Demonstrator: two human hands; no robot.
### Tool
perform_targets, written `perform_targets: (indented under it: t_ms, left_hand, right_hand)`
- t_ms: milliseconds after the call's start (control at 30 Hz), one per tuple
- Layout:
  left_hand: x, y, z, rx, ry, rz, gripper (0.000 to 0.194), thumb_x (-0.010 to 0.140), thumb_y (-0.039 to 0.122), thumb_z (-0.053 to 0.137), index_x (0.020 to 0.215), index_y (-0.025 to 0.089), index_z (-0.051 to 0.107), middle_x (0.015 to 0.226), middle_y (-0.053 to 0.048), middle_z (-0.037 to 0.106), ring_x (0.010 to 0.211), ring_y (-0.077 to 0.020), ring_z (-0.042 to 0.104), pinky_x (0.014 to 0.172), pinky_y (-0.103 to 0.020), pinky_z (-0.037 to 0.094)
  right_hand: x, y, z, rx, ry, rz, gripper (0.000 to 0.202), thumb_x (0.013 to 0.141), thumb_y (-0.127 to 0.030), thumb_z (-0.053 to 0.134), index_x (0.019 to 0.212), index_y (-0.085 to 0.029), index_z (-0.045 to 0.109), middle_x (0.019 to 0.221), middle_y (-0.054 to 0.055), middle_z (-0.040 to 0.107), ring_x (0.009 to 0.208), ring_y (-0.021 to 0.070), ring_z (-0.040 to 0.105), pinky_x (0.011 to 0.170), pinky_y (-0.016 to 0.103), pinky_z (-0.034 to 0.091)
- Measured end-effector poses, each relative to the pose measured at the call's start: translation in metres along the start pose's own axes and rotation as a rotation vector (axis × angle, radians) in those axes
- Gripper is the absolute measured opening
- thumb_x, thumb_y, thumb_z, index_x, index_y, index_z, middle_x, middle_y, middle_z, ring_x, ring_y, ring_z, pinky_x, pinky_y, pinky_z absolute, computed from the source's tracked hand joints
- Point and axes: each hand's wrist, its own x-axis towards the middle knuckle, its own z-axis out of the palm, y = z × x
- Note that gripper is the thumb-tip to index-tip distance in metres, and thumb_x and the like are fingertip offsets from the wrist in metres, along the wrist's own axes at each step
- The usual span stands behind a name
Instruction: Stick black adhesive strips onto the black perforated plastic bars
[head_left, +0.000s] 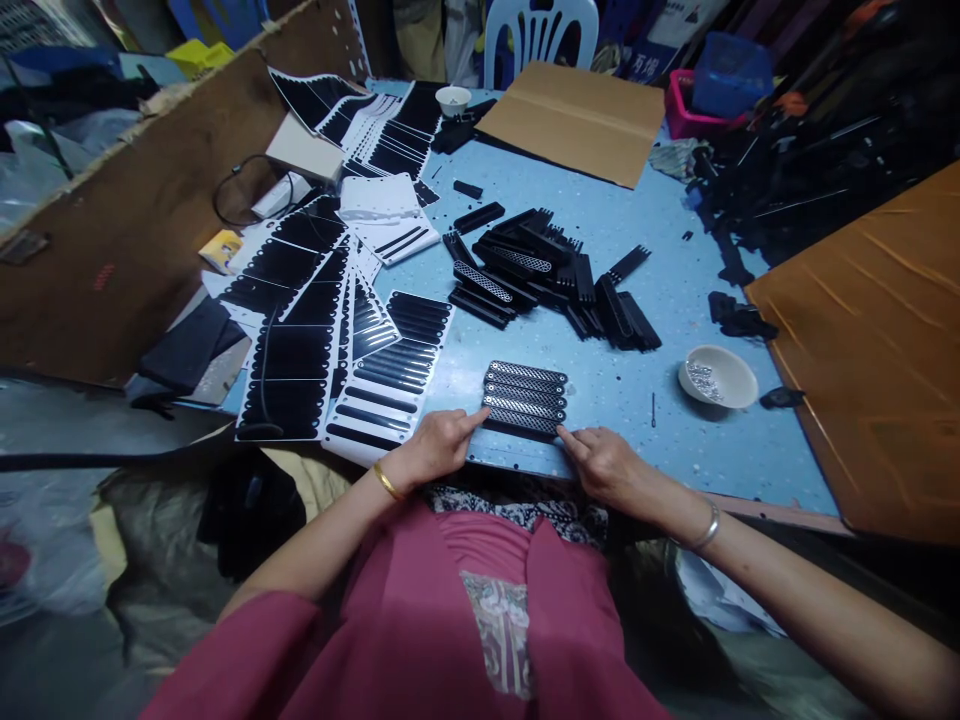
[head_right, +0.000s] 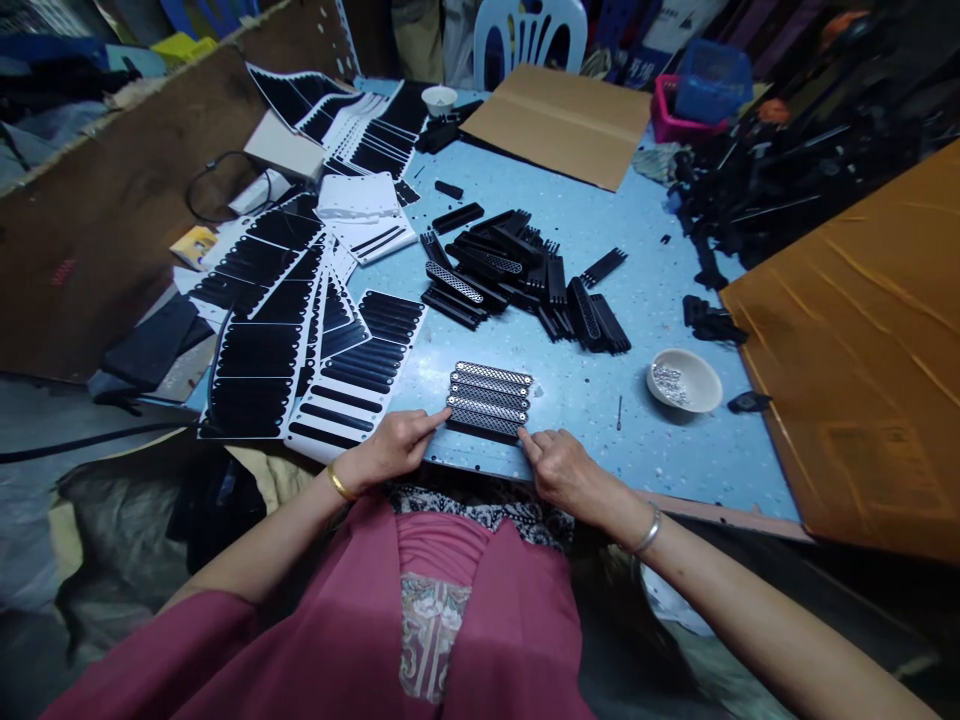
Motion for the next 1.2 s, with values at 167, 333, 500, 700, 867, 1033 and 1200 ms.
perform_targets:
  t_ms: [167, 333, 500, 700, 867, 1033, 1200]
  left_hand:
    - [0.01, -0.003, -0.021, 0.124, -0.184, 0.057, 0.053, 0.08, 0.005, 0.044, 0.131, 0.013, 0.053, 0.074, -0.005, 0.065, 0.063, -0.0193, 0.061, 0.058, -0.029, 0.048]
    - [0.02, -0.004, -0.036, 0.147, -0.308, 0.1, 0.056, 0.077, 0.004, 0.047, 0.132, 0.013, 0.052, 0.078, -0.006, 0.068, 0.067, -0.0183, 0.063, 0.06, -0.027, 0.047]
    - [0.029, -0.006, -0.045, 0.206, -0.389, 0.177, 0.056, 0.076, 0.005, 0.049, 0.132, 0.011, 0.053, 0.078, -0.008, 0.069, 0.063, -0.0183, 0.062, 0.058, -0.026, 0.045]
    - [0.041, -0.019, -0.057, 0.084, -0.472, 0.226, 0.062, 0.073, 0.004, 0.052, 0.134, 0.013, 0.055, 0.077, -0.009, 0.072, 0.061, -0.018, 0.064, 0.058, -0.025, 0.045]
    - [0.042, -0.031, -0.049, -0.309, -0.369, 0.122, 0.05, 0.078, 0.002, 0.047, 0.123, 0.018, 0.065, 0.092, -0.008, 0.075, 0.073, -0.0138, 0.068, 0.069, -0.021, 0.049]
    - [0.028, -0.03, -0.037, -0.25, -0.3, 0.121, 0.052, 0.08, 0.002, 0.046, 0.128, 0.017, 0.06, 0.096, -0.007, 0.073, 0.078, -0.0131, 0.068, 0.073, -0.022, 0.051]
    - [0.027, -0.02, -0.038, 0.092, -0.35, 0.277, 0.055, 0.077, -0.002, 0.045, 0.132, 0.005, 0.051, 0.081, -0.01, 0.067, 0.067, -0.018, 0.062, 0.064, -0.029, 0.052]
  right_hand:
    - [0.001, 0.0, -0.003, 0.001, -0.001, -0.009, 0.053, 0.075, 0.003, 0.044, 0.129, 0.003, 0.05, 0.081, 0.013, 0.063, 0.069, 0.0188, 0.051, 0.066, 0.033, 0.043]
    - [0.002, -0.002, -0.006, -0.025, 0.003, -0.017, 0.053, 0.076, 0.003, 0.044, 0.129, 0.004, 0.049, 0.08, 0.012, 0.062, 0.07, 0.0191, 0.05, 0.066, 0.033, 0.042]
    - [0.002, -0.003, -0.009, 0.0, 0.011, -0.023, 0.054, 0.075, 0.002, 0.046, 0.129, 0.005, 0.049, 0.082, 0.014, 0.062, 0.071, 0.0191, 0.051, 0.067, 0.033, 0.042]
    - [0.004, -0.003, -0.012, -0.035, 0.006, -0.038, 0.053, 0.076, 0.001, 0.045, 0.129, 0.007, 0.048, 0.079, 0.013, 0.061, 0.068, 0.0194, 0.05, 0.065, 0.034, 0.041]
    - [0.004, -0.004, -0.011, -0.003, 0.037, -0.027, 0.052, 0.075, 0.002, 0.044, 0.127, 0.005, 0.051, 0.08, 0.013, 0.061, 0.069, 0.0195, 0.049, 0.065, 0.034, 0.041]
    - [0.002, -0.004, -0.006, 0.031, 0.089, -0.023, 0.054, 0.075, 0.0, 0.045, 0.129, 0.005, 0.048, 0.08, 0.012, 0.061, 0.071, 0.0199, 0.049, 0.065, 0.034, 0.042]
    - [0.003, -0.005, -0.006, 0.015, 0.085, -0.015, 0.054, 0.074, 0.001, 0.044, 0.127, 0.005, 0.049, 0.08, 0.013, 0.061, 0.07, 0.0202, 0.049, 0.066, 0.034, 0.043]
